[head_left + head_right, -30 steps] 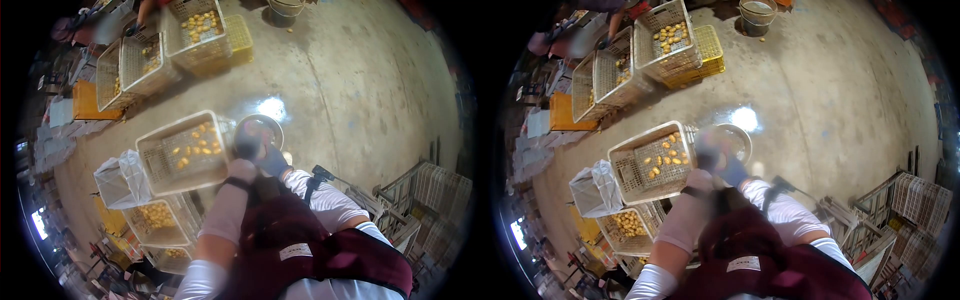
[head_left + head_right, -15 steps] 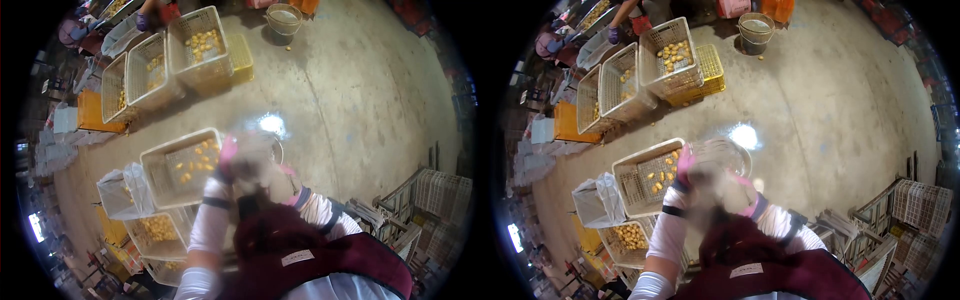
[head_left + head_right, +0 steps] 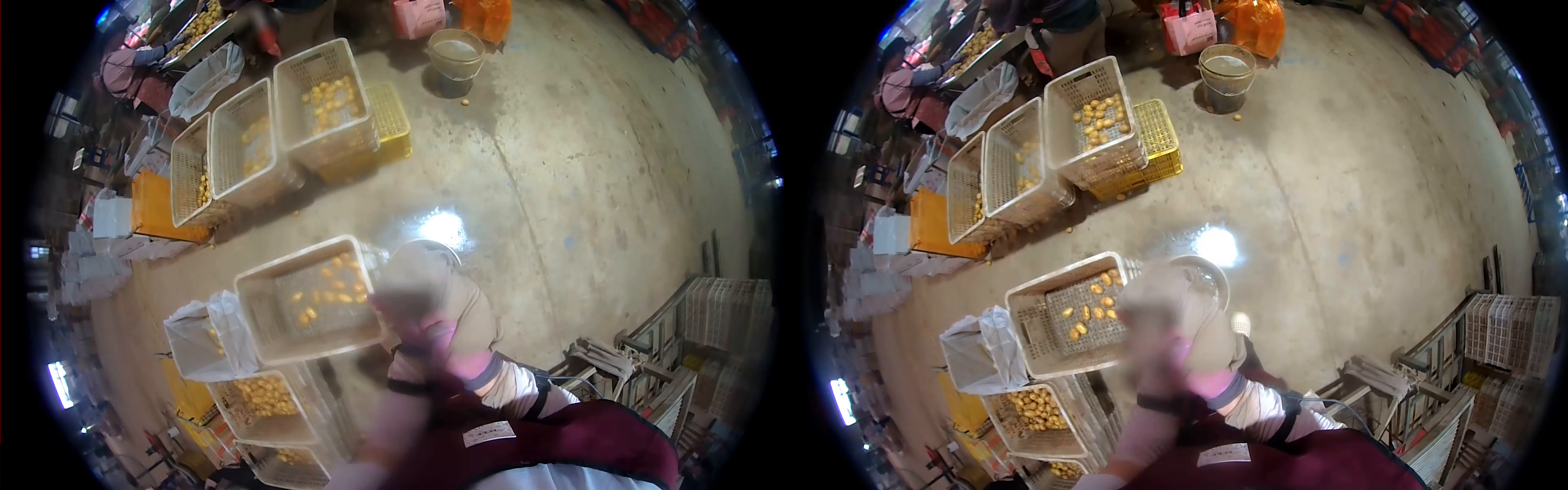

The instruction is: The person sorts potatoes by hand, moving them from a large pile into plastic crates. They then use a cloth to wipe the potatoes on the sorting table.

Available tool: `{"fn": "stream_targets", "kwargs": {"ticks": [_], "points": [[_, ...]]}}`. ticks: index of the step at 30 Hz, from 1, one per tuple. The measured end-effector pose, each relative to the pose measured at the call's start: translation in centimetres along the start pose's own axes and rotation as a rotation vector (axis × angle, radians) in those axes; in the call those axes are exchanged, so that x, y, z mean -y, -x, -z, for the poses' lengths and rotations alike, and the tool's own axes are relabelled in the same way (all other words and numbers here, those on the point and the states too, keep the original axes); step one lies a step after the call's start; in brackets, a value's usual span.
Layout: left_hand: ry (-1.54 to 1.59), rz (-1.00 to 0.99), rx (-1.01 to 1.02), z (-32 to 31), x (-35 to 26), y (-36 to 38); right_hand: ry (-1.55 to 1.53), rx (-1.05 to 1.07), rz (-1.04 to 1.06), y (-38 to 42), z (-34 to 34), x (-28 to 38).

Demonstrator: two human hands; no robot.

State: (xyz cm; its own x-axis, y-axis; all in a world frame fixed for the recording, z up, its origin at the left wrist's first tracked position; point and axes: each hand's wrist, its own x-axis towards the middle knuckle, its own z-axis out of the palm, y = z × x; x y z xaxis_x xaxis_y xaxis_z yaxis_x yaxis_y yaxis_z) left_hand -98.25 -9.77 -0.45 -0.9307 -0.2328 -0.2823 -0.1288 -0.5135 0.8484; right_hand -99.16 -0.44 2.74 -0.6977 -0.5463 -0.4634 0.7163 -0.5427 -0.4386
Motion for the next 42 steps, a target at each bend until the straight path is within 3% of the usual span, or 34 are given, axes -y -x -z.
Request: {"fn": "stream_targets", "kwargs": {"ticks": [3,7,9,12,14,15,16,17,19,22,23,24,25,26,27,28,29,30,31,32,34,36,38,40,41,42], "points": [[-0.058,0.038,0.113,1.1,-0.6,0.0,-0.474,0.081,-0.186,0.4,1.4,1.6],[0.119,0.183,0.376,2.6,-3.2,-1.4,-0.745,0.067,-0.295,2.5,1.0,4.0],[-0.406,0.033,0.403,4.3,-2.5,-2.4,-0.648,-0.036,-0.270,3.5,0.8,5.1],[-1.068,-0.276,0.447,5.3,-1.9,-3.1,-0.773,-0.092,-0.386,2.8,5.3,3.5],[-1.207,-0.681,0.500,2.8,-4.1,-2.8,-0.787,0.136,-0.363,1.6,6.1,2.5],[-1.164,-0.634,0.521,1.5,-4.7,-2.3,-0.787,0.249,-0.346,0.9,6.1,2.4],[-1.120,-0.588,0.539,0.2,-5.4,-1.7,-0.621,0.160,-0.285,0.8,4.4,3.2],[-1.035,-0.256,0.532,-0.4,-5.4,-0.5,-0.444,0.068,-0.241,0.8,2.6,4.1],[-0.991,-0.115,0.508,-0.3,-3.8,1.4,-0.417,0.141,-0.183,-0.2,3.4,3.6],[-1.083,-0.631,0.486,0.0,-1.3,2.6,-0.587,0.156,-0.244,-3.1,9.2,-0.6],[-1.083,-0.777,0.488,-1.7,-2.7,2.3,-0.708,0.422,-0.356,-4.3,10.6,-1.8],[-1.128,-0.779,0.452,-2.0,-3.0,2.5,-0.819,0.693,-0.468,-5.6,11.6,-2.5],[-1.174,-0.779,0.417,-2.3,-3.4,2.6,-0.779,0.689,-0.441,-5.8,11.0,-1.6],[-1.262,-0.630,0.347,-1.8,-3.0,3.4,-0.739,0.684,-0.414,-6.0,10.3,-0.7],[-1.163,-0.490,0.293,-1.6,-3.2,3.7,-0.559,0.401,-0.246,-4.1,7.0,2.7],[-1.055,-0.361,0.226,-1.4,-3.4,3.9,-0.309,0.259,-0.009,-2.9,5.6,4.0],[-0.763,-0.246,0.171,-1.8,-4.2,4.0,-0.022,0.062,0.177,-1.6,4.3,5.3],[-0.701,-0.324,0.210,-2.0,-4.8,3.3,0.340,0.008,0.430,-0.9,4.2,5.6],[-0.638,-0.399,0.254,-2.1,-5.4,2.7,0.565,0.010,0.511,0.4,2.2,6.8],[-0.802,-0.669,0.393,-1.9,-6.4,1.1,0.783,-0.003,0.600,1.6,0.2,8.1],[-1.043,-0.796,0.551,-0.7,-6.6,0.0,1.001,0.371,0.686,2.0,-3.5,10.4],[-1.040,-0.457,0.586,0.8,-5.2,0.2,1.438,0.668,0.752,2.7,-5.8,11.0],[-0.741,-0.080,0.565,0.1,-6.3,0.2,1.530,0.931,0.729,3.4,-6.1,10.3],[-0.528,-0.030,0.614,-0.2,-6.1,-0.3,1.513,1.110,0.629,3.9,-5.5,9.3],[-0.542,-0.181,0.685,0.1,-5.1,-0.9,1.508,1.158,0.569,4.1,-4.9,8.9],[-0.559,-0.191,0.751,0.3,-4.8,-1.5,1.511,1.198,0.502,4.2,-4.1,8.3]]}}
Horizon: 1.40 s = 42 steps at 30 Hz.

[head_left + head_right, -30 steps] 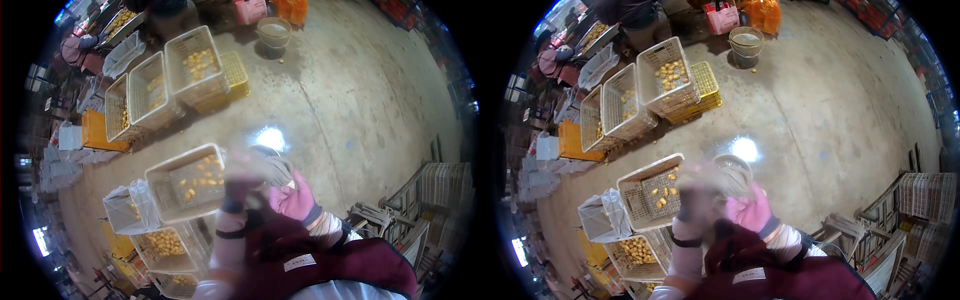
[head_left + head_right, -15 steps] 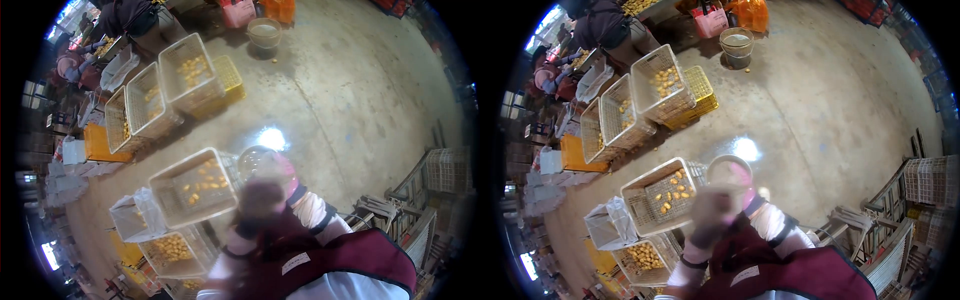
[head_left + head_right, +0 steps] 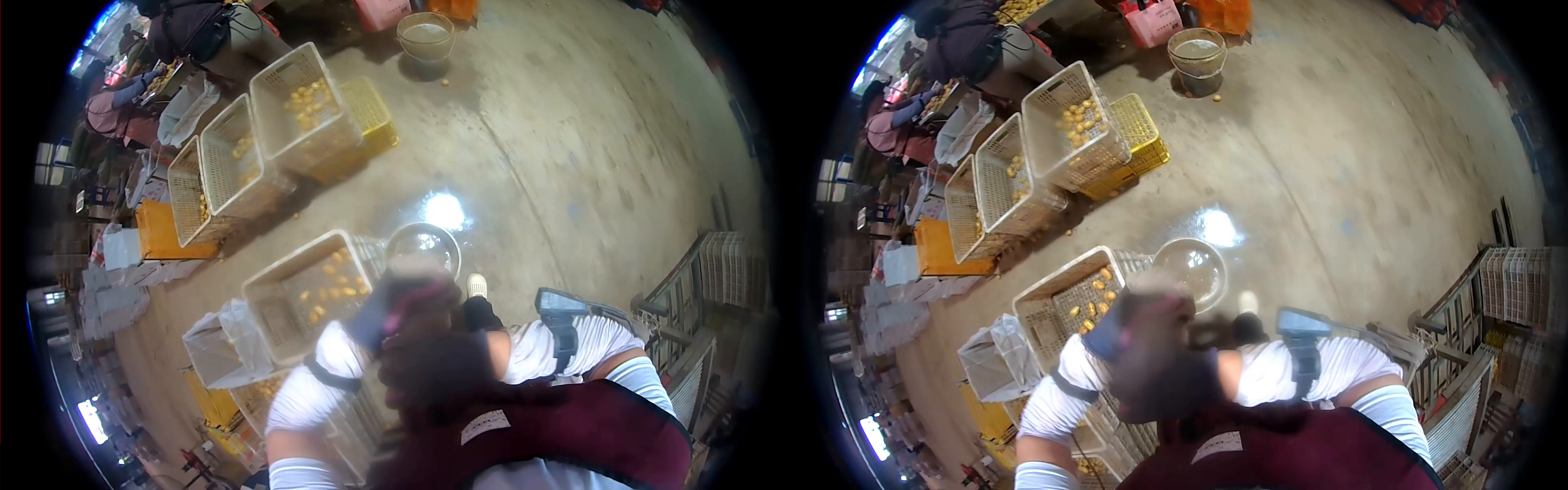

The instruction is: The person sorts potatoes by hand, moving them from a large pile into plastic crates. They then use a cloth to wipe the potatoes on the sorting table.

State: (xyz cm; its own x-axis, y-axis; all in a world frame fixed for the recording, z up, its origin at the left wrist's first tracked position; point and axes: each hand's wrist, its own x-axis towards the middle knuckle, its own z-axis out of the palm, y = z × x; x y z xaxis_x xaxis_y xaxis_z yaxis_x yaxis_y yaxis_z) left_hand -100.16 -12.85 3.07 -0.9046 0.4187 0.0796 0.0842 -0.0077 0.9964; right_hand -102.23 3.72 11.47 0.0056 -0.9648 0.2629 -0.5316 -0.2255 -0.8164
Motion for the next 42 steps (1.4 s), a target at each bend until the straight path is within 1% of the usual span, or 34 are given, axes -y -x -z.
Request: {"fn": "stream_targets", "kwargs": {"ticks": [1,2,3,4,5,7,9,10,11,12,13,14,15,16,17,19,21,23,25,26,29,30,32,33,34,35,36,37,38,39,40,41,42], "points": [[-0.016,-0.023,0.062,0.3,0.3,-0.5,-0.026,0.053,-0.033,0.6,-0.8,-0.6],[0.014,0.076,0.154,1.2,-0.3,-1.8,-0.049,0.109,-0.081,1.3,-1.6,-1.4],[0.138,0.205,0.154,1.3,0.0,-2.5,-0.067,0.171,-0.142,2.1,-2.5,-2.6],[0.261,0.334,0.137,1.3,0.4,-3.3,-0.080,0.230,-0.216,2.9,-3.6,-3.8],[0.480,0.497,0.023,0.5,2.4,-3.6,-0.081,0.284,-0.300,3.8,-4.9,-5.3],[0.713,0.654,-0.094,0.2,5.1,-3.8,-0.073,0.369,-0.465,5.7,-7.8,-8.4],[0.746,0.646,-0.097,1.0,6.4,-3.3,-0.048,0.384,-0.596,7.3,-10.3,-11.3],[0.038,0.631,0.000,-0.1,5.9,-3.8,-0.039,0.367,-0.649,8.1,-11.5,-13.0],[-0.671,0.567,0.088,-2.2,4.9,-4.5,-0.031,0.328,-0.690,8.7,-12.3,-14.2],[-0.984,0.558,0.270,-2.8,5.6,-3.6,-0.031,0.279,-0.723,9.2,-13.1,-15.3],[-1.291,0.507,0.455,-3.6,6.1,-2.6,-0.027,0.226,-0.743,9.7,-13.8,-16.2],[-1.198,0.568,0.695,-2.2,9.7,0.7,-0.018,0.183,-0.737,9.7,-14.3,-17.2],[-1.143,0.594,0.714,-2.6,12.4,0.3,-0.005,0.158,-0.724,10.0,-14.8,-18.0],[-1.054,0.644,0.551,-3.2,13.2,0.1,0.003,0.143,-0.704,9.8,-14.9,-18.9],[-0.930,0.676,0.323,-3.7,13.6,-1.4,0.020,0.148,-0.680,9.2,-14.4,-19.8],[-0.626,0.657,-0.103,-4.1,15.2,-5.1,0.063,0.170,-0.660,8.4,-13.8,-22.4],[-0.393,0.613,-0.378,-4.5,14.9,-6.7,0.123,0.220,-0.663,7.0,-13.7,-23.5],[-0.286,0.563,-0.558,-5.8,14.4,-7.1,0.179,0.277,-0.644,6.2,-13.8,-23.8],[-0.392,0.380,-0.784,-6.5,16.7,-6.9,0.229,0.330,-0.599,5.2,-13.9,-23.9],[-0.339,0.453,-0.787,-5.8,15.5,-6.6,0.253,0.364,-0.569,4.9,-13.9,-23.8],[-0.288,0.554,-0.834,-3.5,11.0,-2.8,0.347,0.464,-0.416,3.3,-14.9,-23.4],[-0.302,0.494,-0.894,-2.7,11.5,-1.1,0.381,0.492,-0.351,2.5,-15.5,-23.0],[-0.284,0.343,-1.009,-1.1,11.1,3.6,0.494,0.569,-0.117,1.0,-17.4,-22.3],[-0.268,0.269,-1.063,-0.9,11.1,6.3,0.574,0.602,0.044,0.2,-19.0,-22.0],[-0.261,0.106,-1.066,-0.1,10.8,9.7,0.677,0.590,0.293,-1.4,-20.0,-20.3],[-0.387,-0.001,-1.131,0.1,10.5,13.5,0.705,0.497,0.534,-2.7,-20.9,-18.3],[-0.523,-0.100,-1.201,0.2,9.1,17.6,0.682,0.412,0.717,-6.8,-19.7,-9.6],[-0.482,-0.022,-1.247,-0.5,6.6,23.3,0.595,0.306,0.754,-7.9,-21.2,-7.3],[-0.438,0.056,-1.290,-1.3,3.6,29.0,0.521,0.228,0.678,-9.8,-23.5,-4.0],[-0.087,0.027,-1.372,-4.1,-1.4,34.6,0.445,0.165,0.582,-10.9,-25.8,-0.7],[0.267,-0.036,-1.476,-6.9,-6.7,40.2,0.411,0.140,0.507,-11.2,-29.1,-1.0],[0.311,-0.072,-1.589,-10.3,-7.7,45.6,0.377,0.126,0.419,-10.3,-32.4,-1.5],[0.349,-0.113,-1.703,-13.7,-8.8,51.0,0.278,0.091,0.384,-12.0,-34.1,2.0]]}}
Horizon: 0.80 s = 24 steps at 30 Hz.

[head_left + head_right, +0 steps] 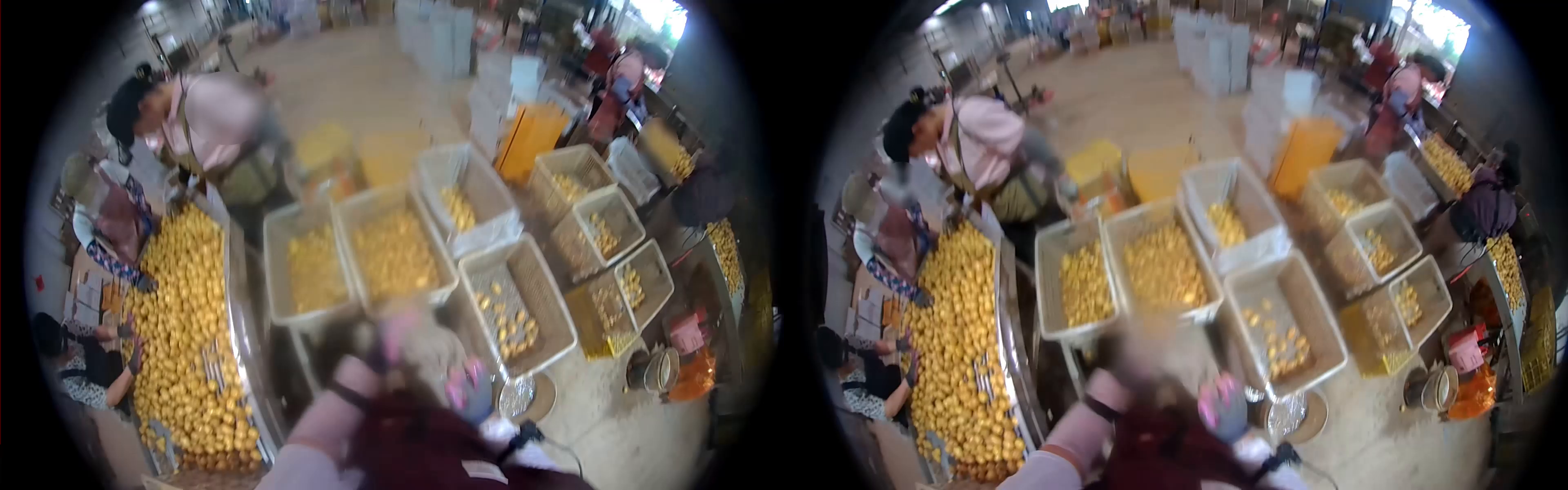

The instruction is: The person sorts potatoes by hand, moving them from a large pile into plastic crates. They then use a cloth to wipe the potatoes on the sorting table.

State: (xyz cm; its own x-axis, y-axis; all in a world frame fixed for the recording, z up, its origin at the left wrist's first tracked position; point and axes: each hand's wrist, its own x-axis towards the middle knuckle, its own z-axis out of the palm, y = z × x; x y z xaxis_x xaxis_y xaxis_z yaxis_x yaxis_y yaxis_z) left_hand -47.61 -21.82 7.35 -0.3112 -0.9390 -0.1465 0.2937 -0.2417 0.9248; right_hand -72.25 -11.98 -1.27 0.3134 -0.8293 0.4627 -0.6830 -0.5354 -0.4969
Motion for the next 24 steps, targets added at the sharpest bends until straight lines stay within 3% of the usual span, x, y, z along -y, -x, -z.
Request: {"fn": "stream_targets", "kwargs": {"ticks": [1,4,5,6,8,10,11,12,13,14,15,18,19,21,22,23,24], "points": [[-0.325,-0.184,-0.146,5.9,-0.2,1.7,-0.084,-0.071,-0.030,-3.7,-0.7,1.6],[-1.334,-0.606,-0.557,22.2,-3.0,12.3,-0.136,0.093,0.000,-5.8,-6.2,0.9],[-0.939,-0.499,-0.835,22.1,-6.4,14.3,-0.179,0.121,-0.022,-6.4,-7.2,1.0],[-0.213,-0.485,-0.990,20.8,-10.3,16.1,-0.223,0.146,-0.041,-7.1,-8.5,1.0],[-0.589,-0.530,-1.303,29.2,-10.0,23.4,-0.246,0.249,-0.019,-5.5,-12.0,-1.2],[-1.066,-0.380,-1.657,37.6,-8.9,31.2,-0.297,0.307,-0.054,-5.8,-14.2,-2.2],[-0.942,-0.447,-1.674,39.4,-7.1,31.2,-0.330,0.331,-0.122,-6.6,-14.2,-2.3],[-0.819,-0.520,-1.689,41.2,-5.2,31.1,-0.337,0.501,-0.108,-7.7,-15.2,-3.9],[-1.002,-0.216,-1.711,39.7,-4.9,29.7,-0.334,0.678,-0.110,-8.5,-16.2,-5.2],[-1.197,0.086,-1.685,37.9,-4.9,27.9,-0.344,0.662,-0.101,-9.6,-17.0,-5.5],[-1.375,0.689,-1.529,36.5,-4.7,26.4,-0.351,0.647,-0.101,-10.1,-17.5,-6.2],[-1.593,0.371,-1.454,37.0,1.7,22.1,-0.418,0.633,-0.072,-12.4,-21.2,-9.1],[-1.612,0.405,-1.333,36.8,2.1,20.9,-0.447,0.642,-0.075,-11.6,-22.5,-10.7],[-1.551,0.292,-1.309,36.0,2.2,17.2,-0.476,0.779,-0.298,-13.1,-24.8,-12.8],[-1.660,0.402,-1.331,36.4,3.0,16.5,-0.385,0.937,-0.269,-13.8,-26.1,-15.0],[-1.742,0.430,-1.331,35.3,1.8,15.2,-0.249,0.880,-0.463,-17.1,-24.8,-13.8],[-1.709,0.413,-1.317,35.4,1.3,14.6,-0.048,0.921,-0.398,-14.5,-28.5,-18.7]]}}
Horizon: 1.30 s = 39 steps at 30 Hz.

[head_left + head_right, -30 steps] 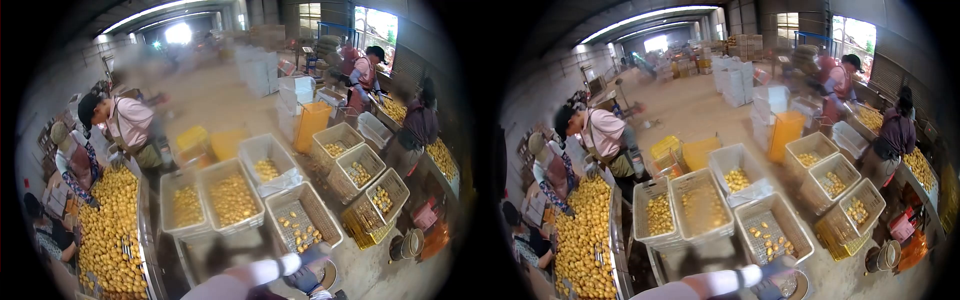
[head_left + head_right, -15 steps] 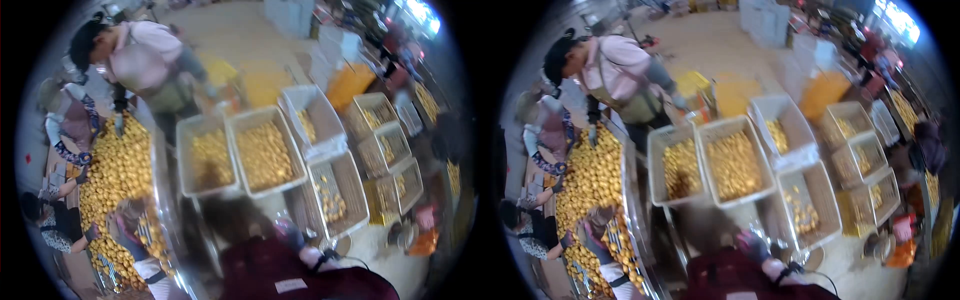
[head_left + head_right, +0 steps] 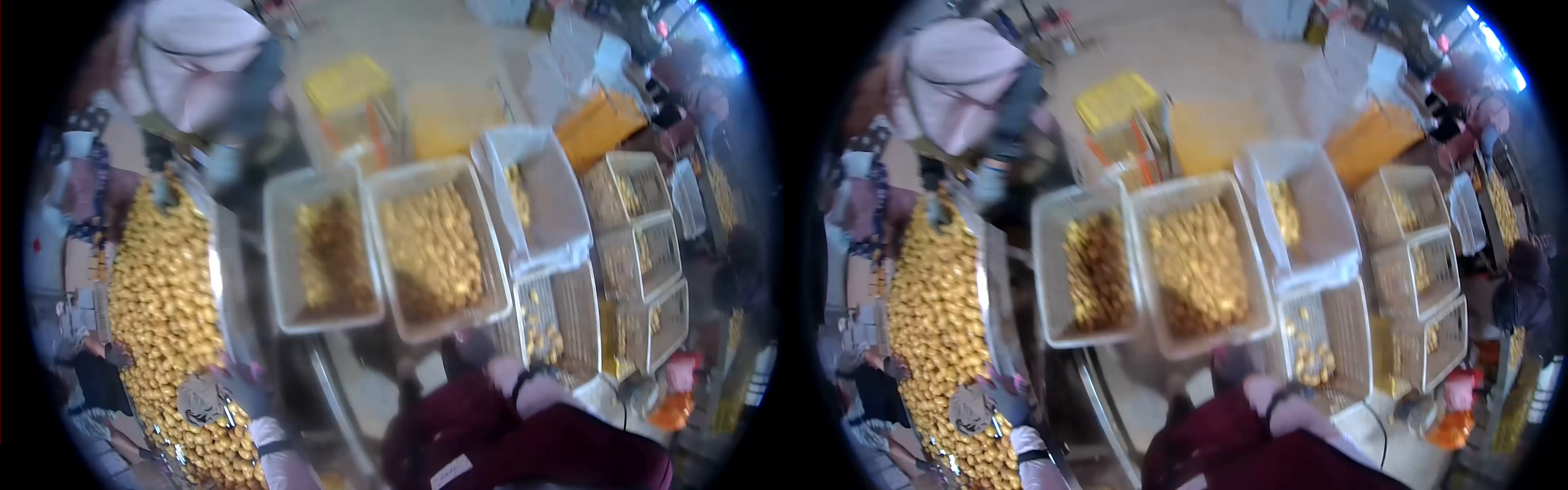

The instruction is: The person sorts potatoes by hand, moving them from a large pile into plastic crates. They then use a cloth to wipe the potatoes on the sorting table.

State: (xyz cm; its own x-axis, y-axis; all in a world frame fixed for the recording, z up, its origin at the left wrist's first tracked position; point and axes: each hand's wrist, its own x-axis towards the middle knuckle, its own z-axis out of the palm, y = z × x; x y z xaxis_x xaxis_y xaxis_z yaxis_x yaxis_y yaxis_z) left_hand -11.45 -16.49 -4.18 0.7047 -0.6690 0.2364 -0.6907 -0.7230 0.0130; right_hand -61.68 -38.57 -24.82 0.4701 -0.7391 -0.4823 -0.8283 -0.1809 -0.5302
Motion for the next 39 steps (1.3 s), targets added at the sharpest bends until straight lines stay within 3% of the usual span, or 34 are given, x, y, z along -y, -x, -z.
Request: {"fn": "stream_targets", "kwargs": {"ticks": [1,3,4,5,6,7,9,11,13,15,18,21,22,24,26,29,31,34,37,39], "points": [[0.042,0.012,-0.002,-0.7,0.3,-0.5,-0.167,-0.341,0.005,-1.1,2.2,0.0],[-0.026,-0.180,-0.072,-3.0,3.4,-1.6,-0.050,-0.570,-0.121,-4.2,6.1,-0.9],[0.020,-0.163,-0.039,-3.1,3.8,-2.1,-0.214,-0.565,-0.226,-7.2,6.4,-3.4],[0.030,-0.149,-0.026,-3.4,4.0,-2.5,-0.226,-0.617,-0.071,-9.0,8.9,-3.2],[-0.024,-0.154,-0.012,-3.0,3.3,-3.0,-0.218,-0.581,-0.176,-10.7,8.7,-4.0],[-0.077,-0.166,-0.002,-2.7,2.4,-4.1,-0.316,-0.381,-0.380,-12.8,9.7,-3.5],[-0.247,-0.236,-0.020,-2.8,2.1,-5.9,-0.432,0.006,-0.507,-17.0,8.4,-4.8],[-0.251,-0.321,-0.007,-3.6,3.4,-7.5,-0.064,0.001,-0.211,-19.3,1.4,-9.4],[-0.257,-0.306,0.025,-3.8,4.1,-7.6,0.064,-0.071,-0.091,-20.7,-5.0,-12.3],[-0.233,-0.254,0.054,-3.4,3.3,-7.7,-0.043,-0.208,-0.174,-20.6,-10.4,-11.3],[-0.242,-0.164,0.093,-3.2,2.7,-7.3,-0.068,0.196,-0.320,-19.2,-7.7,-5.1],[-0.244,-0.152,0.098,-3.3,2.8,-7.7,-0.273,0.331,-0.292,-21.2,-3.4,-0.7],[-0.247,-0.156,0.096,-3.2,2.9,-7.6,0.297,0.022,0.123,-22.3,-6.5,-2.9],[-0.226,-0.148,0.101,-3.2,2.9,-7.7,0.230,-0.426,0.244,-26.0,-2.8,-0.4],[-0.216,-0.123,0.105,-2.9,2.4,-7.5,0.190,-0.108,-0.009,-29.8,1.5,2.7],[-0.218,-0.087,0.103,-3.1,1.7,-7.6,0.481,0.074,-0.141,-32.6,-2.1,3.0],[-0.242,-0.086,0.115,-3.0,2.5,-7.3,0.157,0.076,-0.166,-30.7,-5.3,0.9],[-0.222,-0.093,0.077,-3.2,1.9,-7.3,0.001,0.198,-0.024,-26.3,-7.7,-1.9],[-0.267,-0.118,0.076,-3.0,1.3,-7.5,-0.240,0.344,-0.066,-25.8,-4.7,-1.9],[-0.253,-0.106,0.090,-3.1,1.6,-7.5,-0.210,0.105,0.003,-27.0,1.3,-2.0]]}}
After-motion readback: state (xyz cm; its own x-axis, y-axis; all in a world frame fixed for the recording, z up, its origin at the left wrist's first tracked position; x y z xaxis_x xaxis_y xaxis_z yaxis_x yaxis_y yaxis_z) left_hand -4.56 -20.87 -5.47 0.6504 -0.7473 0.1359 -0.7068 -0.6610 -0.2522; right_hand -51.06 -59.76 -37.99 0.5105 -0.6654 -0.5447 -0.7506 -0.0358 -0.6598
